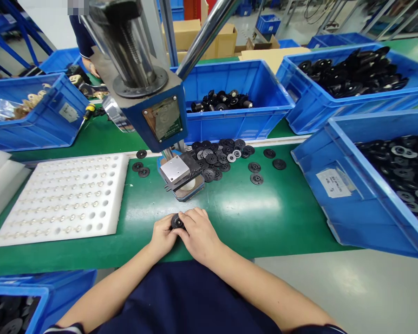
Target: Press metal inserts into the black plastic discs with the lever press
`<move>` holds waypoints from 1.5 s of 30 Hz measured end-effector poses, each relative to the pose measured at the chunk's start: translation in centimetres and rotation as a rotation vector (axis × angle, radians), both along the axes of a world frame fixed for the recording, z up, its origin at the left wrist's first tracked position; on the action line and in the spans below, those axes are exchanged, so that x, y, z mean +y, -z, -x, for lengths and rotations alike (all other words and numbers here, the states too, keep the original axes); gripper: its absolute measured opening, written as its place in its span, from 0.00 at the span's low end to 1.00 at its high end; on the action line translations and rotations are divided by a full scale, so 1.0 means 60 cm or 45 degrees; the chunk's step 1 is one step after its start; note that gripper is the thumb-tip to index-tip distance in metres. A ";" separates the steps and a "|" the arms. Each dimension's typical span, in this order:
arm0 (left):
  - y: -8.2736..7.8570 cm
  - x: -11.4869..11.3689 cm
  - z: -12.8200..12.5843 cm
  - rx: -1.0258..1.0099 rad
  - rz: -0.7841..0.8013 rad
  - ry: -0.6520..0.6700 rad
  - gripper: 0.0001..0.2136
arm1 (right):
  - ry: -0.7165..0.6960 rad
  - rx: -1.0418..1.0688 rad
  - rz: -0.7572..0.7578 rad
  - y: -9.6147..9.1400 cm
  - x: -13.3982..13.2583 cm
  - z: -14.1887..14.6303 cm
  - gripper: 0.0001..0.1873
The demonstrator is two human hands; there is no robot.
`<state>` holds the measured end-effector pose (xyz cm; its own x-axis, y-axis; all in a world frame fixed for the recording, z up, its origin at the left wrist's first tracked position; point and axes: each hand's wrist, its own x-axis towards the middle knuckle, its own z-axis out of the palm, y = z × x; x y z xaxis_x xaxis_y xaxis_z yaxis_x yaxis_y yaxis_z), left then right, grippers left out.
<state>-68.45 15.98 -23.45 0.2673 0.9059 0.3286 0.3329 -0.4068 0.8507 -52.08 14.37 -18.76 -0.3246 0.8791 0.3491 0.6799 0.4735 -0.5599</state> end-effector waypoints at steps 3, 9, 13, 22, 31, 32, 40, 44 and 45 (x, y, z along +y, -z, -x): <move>0.000 0.001 0.000 0.012 0.016 -0.012 0.11 | -0.002 -0.014 0.008 0.000 0.006 -0.001 0.18; -0.003 -0.001 -0.003 0.044 0.127 -0.114 0.07 | 0.058 0.128 0.027 -0.017 0.025 -0.009 0.15; -0.002 -0.007 -0.001 0.004 0.316 -0.134 0.08 | 0.076 0.246 0.070 -0.014 0.030 -0.032 0.17; -0.102 0.009 0.063 -0.070 0.484 -0.075 0.11 | 0.465 0.203 -0.041 0.077 0.038 -0.101 0.21; -0.281 0.108 0.032 -0.411 0.421 -0.250 0.16 | 0.429 0.152 -0.007 0.088 0.043 -0.090 0.19; -0.290 0.121 0.024 -0.434 0.380 -0.269 0.17 | 0.438 0.147 -0.013 0.089 0.043 -0.090 0.19; -0.298 0.180 -0.013 -0.135 0.077 -0.290 0.16 | 0.485 0.089 -0.157 0.083 0.048 -0.087 0.24; -0.290 0.189 -0.015 -0.015 -0.065 -0.254 0.12 | 0.479 0.073 -0.211 0.087 0.049 -0.087 0.23; -0.287 0.190 -0.015 -0.004 -0.074 -0.230 0.10 | 0.479 0.071 -0.226 0.089 0.050 -0.087 0.23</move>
<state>-67.56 27.41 -6.22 0.1012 0.9184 0.3826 0.4025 -0.3894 0.8284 -46.85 17.34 -24.09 0.0312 0.8573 0.5138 0.7950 0.2903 -0.5327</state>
